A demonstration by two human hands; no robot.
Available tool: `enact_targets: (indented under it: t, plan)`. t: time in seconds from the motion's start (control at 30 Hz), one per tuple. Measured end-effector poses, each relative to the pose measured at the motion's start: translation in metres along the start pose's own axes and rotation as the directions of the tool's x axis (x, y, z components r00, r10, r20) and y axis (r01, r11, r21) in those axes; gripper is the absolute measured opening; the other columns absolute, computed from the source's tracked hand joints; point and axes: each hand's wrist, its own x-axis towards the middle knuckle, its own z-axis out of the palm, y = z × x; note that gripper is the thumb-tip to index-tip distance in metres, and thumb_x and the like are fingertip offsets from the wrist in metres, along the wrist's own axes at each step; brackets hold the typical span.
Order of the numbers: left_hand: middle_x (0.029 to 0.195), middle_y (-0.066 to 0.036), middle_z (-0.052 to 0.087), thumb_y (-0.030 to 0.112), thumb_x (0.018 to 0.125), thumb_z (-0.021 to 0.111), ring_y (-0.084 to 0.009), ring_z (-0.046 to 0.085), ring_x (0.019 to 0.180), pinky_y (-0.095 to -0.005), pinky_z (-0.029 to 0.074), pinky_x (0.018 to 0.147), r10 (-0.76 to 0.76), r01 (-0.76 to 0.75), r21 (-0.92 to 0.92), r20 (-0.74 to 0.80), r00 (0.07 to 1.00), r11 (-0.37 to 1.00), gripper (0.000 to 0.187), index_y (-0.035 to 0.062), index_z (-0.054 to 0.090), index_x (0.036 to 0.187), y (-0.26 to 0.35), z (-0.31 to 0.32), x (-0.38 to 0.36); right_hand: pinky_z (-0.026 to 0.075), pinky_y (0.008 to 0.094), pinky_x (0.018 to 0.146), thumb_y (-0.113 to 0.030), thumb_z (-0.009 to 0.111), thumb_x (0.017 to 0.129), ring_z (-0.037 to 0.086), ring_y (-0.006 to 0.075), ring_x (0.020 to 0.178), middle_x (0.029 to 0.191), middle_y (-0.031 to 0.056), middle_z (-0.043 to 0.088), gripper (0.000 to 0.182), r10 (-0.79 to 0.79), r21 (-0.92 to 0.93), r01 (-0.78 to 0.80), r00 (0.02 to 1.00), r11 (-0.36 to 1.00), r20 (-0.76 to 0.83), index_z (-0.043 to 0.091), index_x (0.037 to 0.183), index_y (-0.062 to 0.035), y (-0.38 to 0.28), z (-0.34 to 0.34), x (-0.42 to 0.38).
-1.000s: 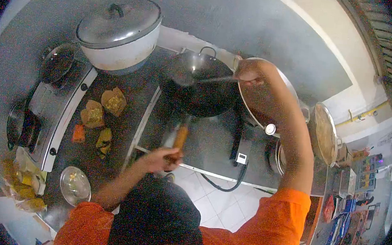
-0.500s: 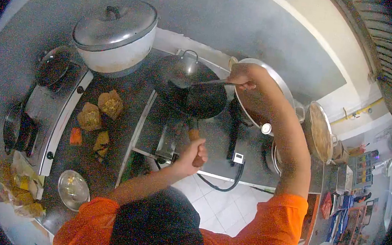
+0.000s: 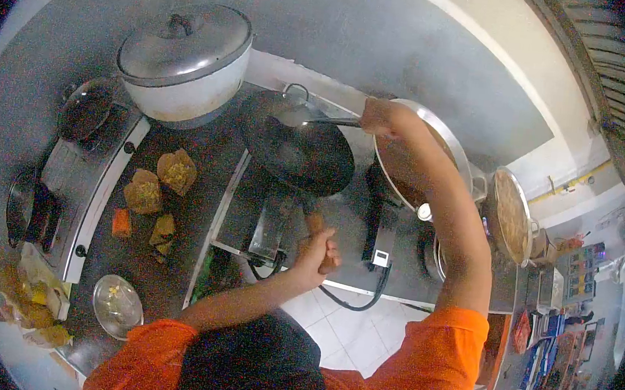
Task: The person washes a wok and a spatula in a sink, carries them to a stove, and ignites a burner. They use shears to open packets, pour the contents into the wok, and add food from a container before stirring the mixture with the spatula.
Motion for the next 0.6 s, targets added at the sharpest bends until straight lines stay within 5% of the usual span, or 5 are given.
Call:
enact_targets:
  t: [0.13,0.33,0.47,0.53,0.6]
  plan:
    - [0.064,0.002,0.043,0.018,0.087,0.060,-0.0092,0.044,0.052,-0.0230,0.038,0.046,-0.103,0.108,-0.030,0.135,0.985,0.994,0.021,0.0111,0.041,0.081,0.040,-0.016,-0.018,0.041,0.0335,0.042,-0.036,0.061,0.081,0.050,0.0188,0.043,0.056,0.0074,0.058,0.029,0.087,0.210,-0.179,0.918,0.961,0.386,0.064,0.077,-0.0077,0.036,-0.021,-0.016]
    - [0.067,0.003,0.046,0.016,0.089,0.060,-0.0046,0.042,0.053,-0.0194,0.037,0.048,-0.253,0.272,-0.044,0.251,0.934,0.961,0.014,0.0073,0.050,0.094,0.099,-0.070,-0.024,0.036,0.0308,0.037,-0.023,0.055,0.079,0.044,0.0131,0.037,0.043,0.0027,0.046,0.028,0.203,-0.243,-0.141,0.945,0.960,0.255,0.054,0.056,-0.0079,0.022,-0.049,-0.041]
    - [0.069,0.003,0.047,0.017,0.090,0.059,-0.0043,0.042,0.054,-0.0195,0.036,0.049,-0.227,0.200,0.130,0.244,0.943,0.971,0.016,0.0059,0.052,0.097,0.097,-0.103,0.005,0.039,0.0334,0.041,-0.041,0.061,0.079,0.049,0.0180,0.044,0.052,0.0058,0.054,0.039,-0.016,0.055,0.011,0.996,0.998,0.087,0.057,0.059,-0.0078,0.028,0.011,-0.003]
    - [0.069,0.003,0.047,0.018,0.090,0.059,-0.0047,0.042,0.055,-0.0200,0.037,0.049,-0.182,0.142,0.190,0.214,0.960,0.971,0.016,0.0059,0.052,0.097,0.093,-0.111,0.013,0.036,0.0320,0.036,-0.018,0.054,0.077,0.047,0.0160,0.038,0.044,0.0050,0.049,0.029,0.051,0.245,-0.110,0.970,0.963,0.236,0.054,0.051,-0.0053,0.021,-0.006,-0.022]
    - [0.071,0.001,0.048,0.022,0.090,0.060,-0.0064,0.043,0.056,-0.0212,0.037,0.050,-0.102,0.049,0.293,0.167,0.981,0.955,0.019,0.0064,0.051,0.096,0.085,-0.113,0.018,0.036,0.0318,0.036,-0.019,0.055,0.077,0.047,0.0164,0.038,0.045,0.0056,0.049,0.028,0.080,0.025,-0.096,0.929,0.995,0.362,0.055,0.052,-0.0051,0.038,-0.026,-0.026]
